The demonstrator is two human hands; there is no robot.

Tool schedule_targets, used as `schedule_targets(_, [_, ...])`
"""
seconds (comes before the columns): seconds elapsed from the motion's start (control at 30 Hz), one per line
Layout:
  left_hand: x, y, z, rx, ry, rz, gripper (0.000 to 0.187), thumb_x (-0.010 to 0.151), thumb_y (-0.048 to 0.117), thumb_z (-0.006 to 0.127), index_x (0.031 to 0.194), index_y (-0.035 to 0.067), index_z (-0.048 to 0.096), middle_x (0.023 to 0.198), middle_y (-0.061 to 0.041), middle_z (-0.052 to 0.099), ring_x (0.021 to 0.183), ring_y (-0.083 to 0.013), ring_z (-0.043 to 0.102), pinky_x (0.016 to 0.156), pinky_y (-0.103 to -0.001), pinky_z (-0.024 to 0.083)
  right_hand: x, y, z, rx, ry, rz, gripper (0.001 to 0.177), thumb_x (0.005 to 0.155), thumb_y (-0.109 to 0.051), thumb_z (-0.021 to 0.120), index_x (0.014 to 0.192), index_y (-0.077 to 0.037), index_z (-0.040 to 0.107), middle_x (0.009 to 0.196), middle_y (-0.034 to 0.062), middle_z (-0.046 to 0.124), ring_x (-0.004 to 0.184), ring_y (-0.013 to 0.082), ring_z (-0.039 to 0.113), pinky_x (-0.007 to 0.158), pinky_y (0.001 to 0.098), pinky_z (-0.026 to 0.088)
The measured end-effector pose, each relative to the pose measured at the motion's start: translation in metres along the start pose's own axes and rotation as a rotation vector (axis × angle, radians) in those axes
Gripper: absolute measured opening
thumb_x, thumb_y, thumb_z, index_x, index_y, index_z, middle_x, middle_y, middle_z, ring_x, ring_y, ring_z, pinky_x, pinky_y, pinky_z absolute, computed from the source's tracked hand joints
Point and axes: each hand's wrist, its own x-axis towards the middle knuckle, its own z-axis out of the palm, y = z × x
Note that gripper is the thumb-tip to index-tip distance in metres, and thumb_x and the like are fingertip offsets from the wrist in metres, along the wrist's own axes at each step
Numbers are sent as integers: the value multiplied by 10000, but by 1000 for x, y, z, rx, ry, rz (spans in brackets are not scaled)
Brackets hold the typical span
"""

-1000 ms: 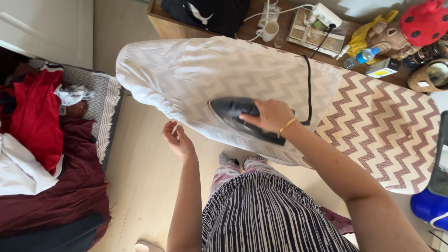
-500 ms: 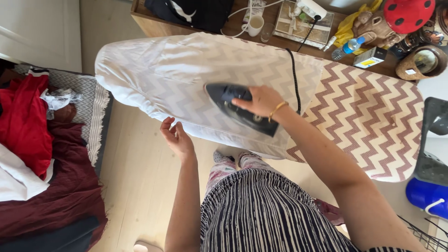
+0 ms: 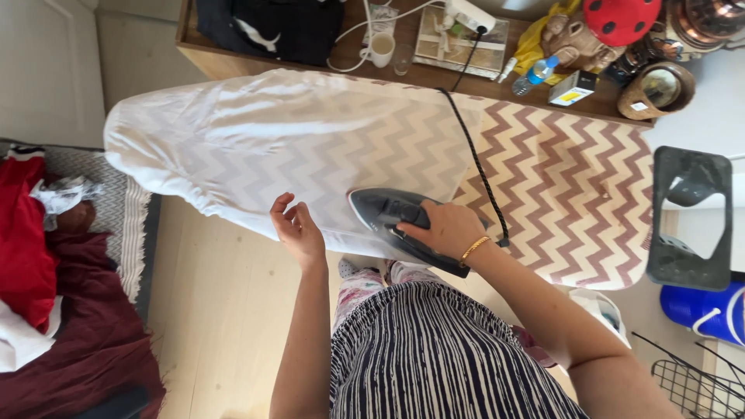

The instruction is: Ironing a white long-sleeved shirt on an ironing board.

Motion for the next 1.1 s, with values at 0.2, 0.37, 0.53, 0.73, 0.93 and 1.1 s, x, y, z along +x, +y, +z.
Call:
schedule_targets(0.2, [-33,17,37,124,-93,7,209,985,47,602,1192,21,584,1238,-46,629,973,-154,623,782,-298,550,-9,57,-11,48,100,120,739,862,-744,568,1031,-36,700,779,209,728,734,414,718,667,512,571])
schedule_targets(0.37, [-62,28,67,394,-322,363,160,936,13,648,1079,58,705,1122,-90,726,1079,-279,658,944,-400,528,-15,102,-19,54,119,195,734,876,-740,560,1019,-38,721,783,209,738,749,397,722,683,502,566])
schedule_targets(0.53, [-85,14,88,474,-446,477,175,919,24,652,1062,93,726,1189,-77,726,1174,-311,634,1055,-456,482,-24,141,-31,60,107,221,742,875,-729,573,1036,-17,706,756,220,725,722,395,727,655,492,577])
schedule_targets(0.73, [-105,-23,98,649,-545,534,220,920,98,652,1120,121,741,1302,-72,688,1287,-313,582,1165,-553,365,-20,192,-50,77,151,147,723,821,-747,630,953,-44,739,768,201,723,756,391,724,713,493,571])
schedule_targets(0.93, [-112,-26,90,726,-619,567,279,903,132,646,1172,125,722,1409,-83,624,1341,-311,540,1174,-558,333,13,217,-115,-204,238,-68,676,746,-787,690,913,-136,764,771,153,716,754,377,707,681,488,552])
schedule_targets(1.1, [-96,-12,87,672,-617,517,282,894,116,660,1169,128,722,1394,-75,630,1331,-317,546,1131,-521,395,52,174,-193,-322,282,-118,675,693,-810,707,970,-198,765,749,99,721,719,314,716,648,450,553])
